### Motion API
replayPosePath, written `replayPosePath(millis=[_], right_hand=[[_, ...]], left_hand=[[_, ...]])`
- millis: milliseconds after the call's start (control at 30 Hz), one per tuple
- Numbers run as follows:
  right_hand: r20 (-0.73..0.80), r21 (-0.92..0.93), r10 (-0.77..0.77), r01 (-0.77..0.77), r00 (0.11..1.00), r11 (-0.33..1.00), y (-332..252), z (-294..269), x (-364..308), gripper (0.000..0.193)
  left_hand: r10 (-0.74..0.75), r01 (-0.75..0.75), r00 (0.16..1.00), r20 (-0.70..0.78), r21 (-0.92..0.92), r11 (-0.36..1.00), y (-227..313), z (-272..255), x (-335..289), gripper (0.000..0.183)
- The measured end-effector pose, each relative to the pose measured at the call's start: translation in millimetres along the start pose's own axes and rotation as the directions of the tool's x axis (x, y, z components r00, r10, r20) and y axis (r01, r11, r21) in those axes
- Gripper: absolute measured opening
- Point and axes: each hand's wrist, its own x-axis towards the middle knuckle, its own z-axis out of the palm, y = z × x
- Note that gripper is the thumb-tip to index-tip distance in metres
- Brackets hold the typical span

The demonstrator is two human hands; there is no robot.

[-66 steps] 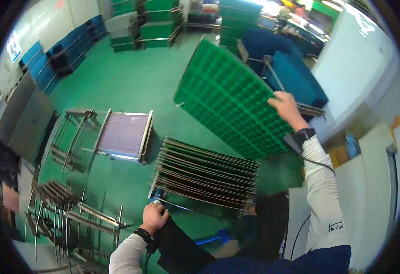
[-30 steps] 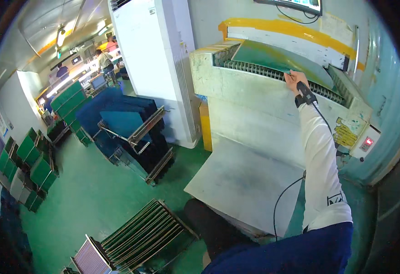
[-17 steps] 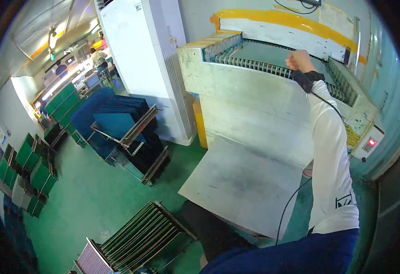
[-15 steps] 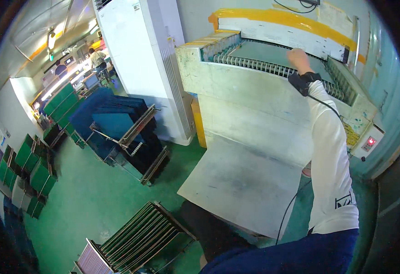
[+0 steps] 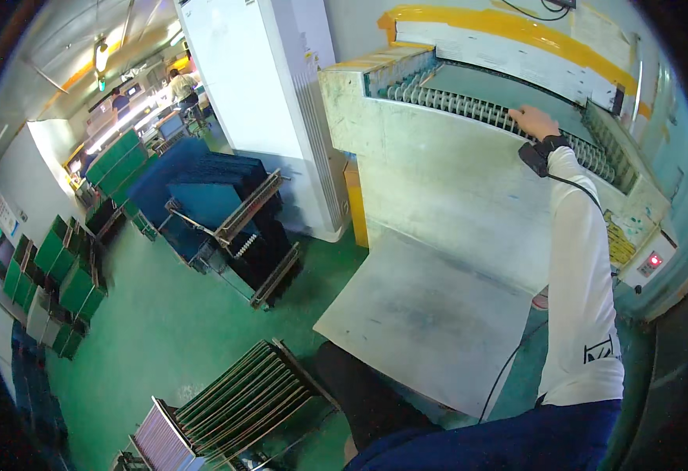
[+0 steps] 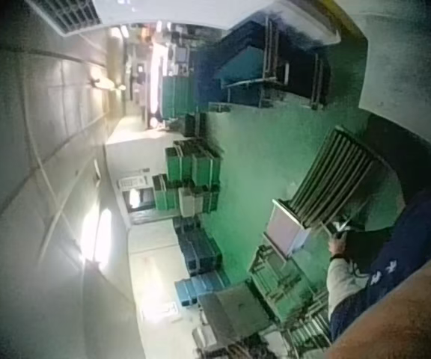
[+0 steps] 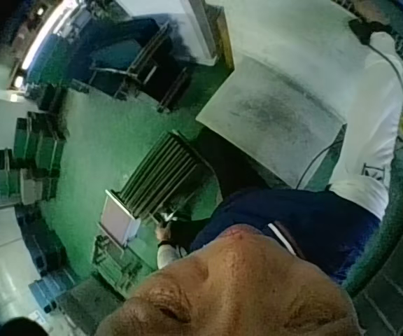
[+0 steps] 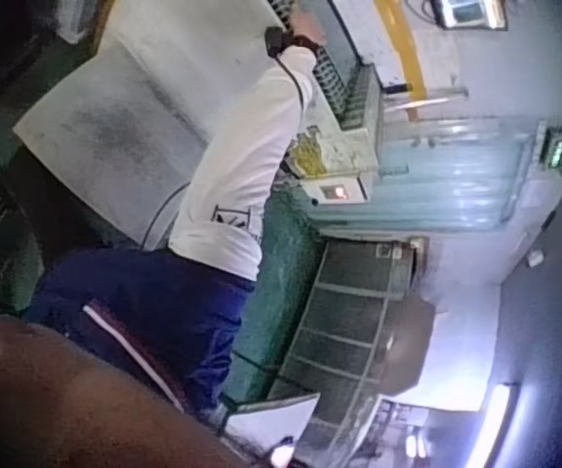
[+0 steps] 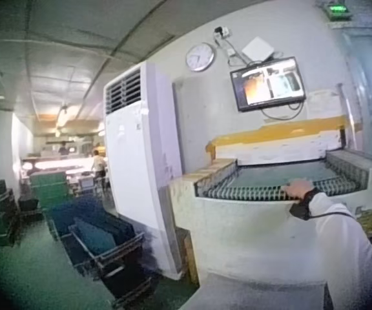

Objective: Manually feeding large green circuit boards or substrates into an industrial processing machine one by one.

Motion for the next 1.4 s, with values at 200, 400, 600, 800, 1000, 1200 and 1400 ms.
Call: replayPosePath(millis=[200,400,600,800,1000,1200,1400], right_hand=[[-0.049,-0.026,-0.019,0.018,0.999,1.0,-1.2,4.7,1.3,0.055],[-0.135,-0.177,-0.273,0.248,0.952,0.952,36.6,27.8,61.1,0.054],[-0.224,0.117,-0.378,0.41,0.898,0.904,-26.7,51.7,65.8,0.058],[-0.283,0.377,-0.764,0.8,0.58,0.467,-181.4,92.5,39.6,0.045],[-0.105,0.67,-0.988,0.742,0.117,0.017,-356.6,166.5,-291.5,0.035],[0.238,0.819,-0.907,0.573,-0.346,-0.003,-371.3,251.9,-619.9,0.037],[0.115,0.812,-0.803,0.521,-0.585,-0.263,-344.1,306.9,-769.6,0.05]], left_hand=[[-0.169,0.169,0.983,0.074,0.007,0.986,21.9,-14.8,-17.5,0.078],[0.237,-0.224,0.928,-0.288,0.078,0.972,-16.1,24.8,11.8,0.039],[0.077,-0.046,0.947,-0.311,0.106,0.993,-36.7,8.6,-19.8,0.048],[0.078,-0.052,0.833,-0.547,0.062,0.997,-32.0,23.8,-30.9,0.045],[-0.069,0.056,0.799,-0.598,-0.039,0.998,-41.1,24.5,-54.5,0.032],[-0.181,0.071,0.772,-0.61,-0.2,0.977,-50.4,25.2,-68.6,0.026],[-0.168,0.021,0.743,-0.648,-0.228,0.973,-57.0,25.7,-68.2,0.026]])
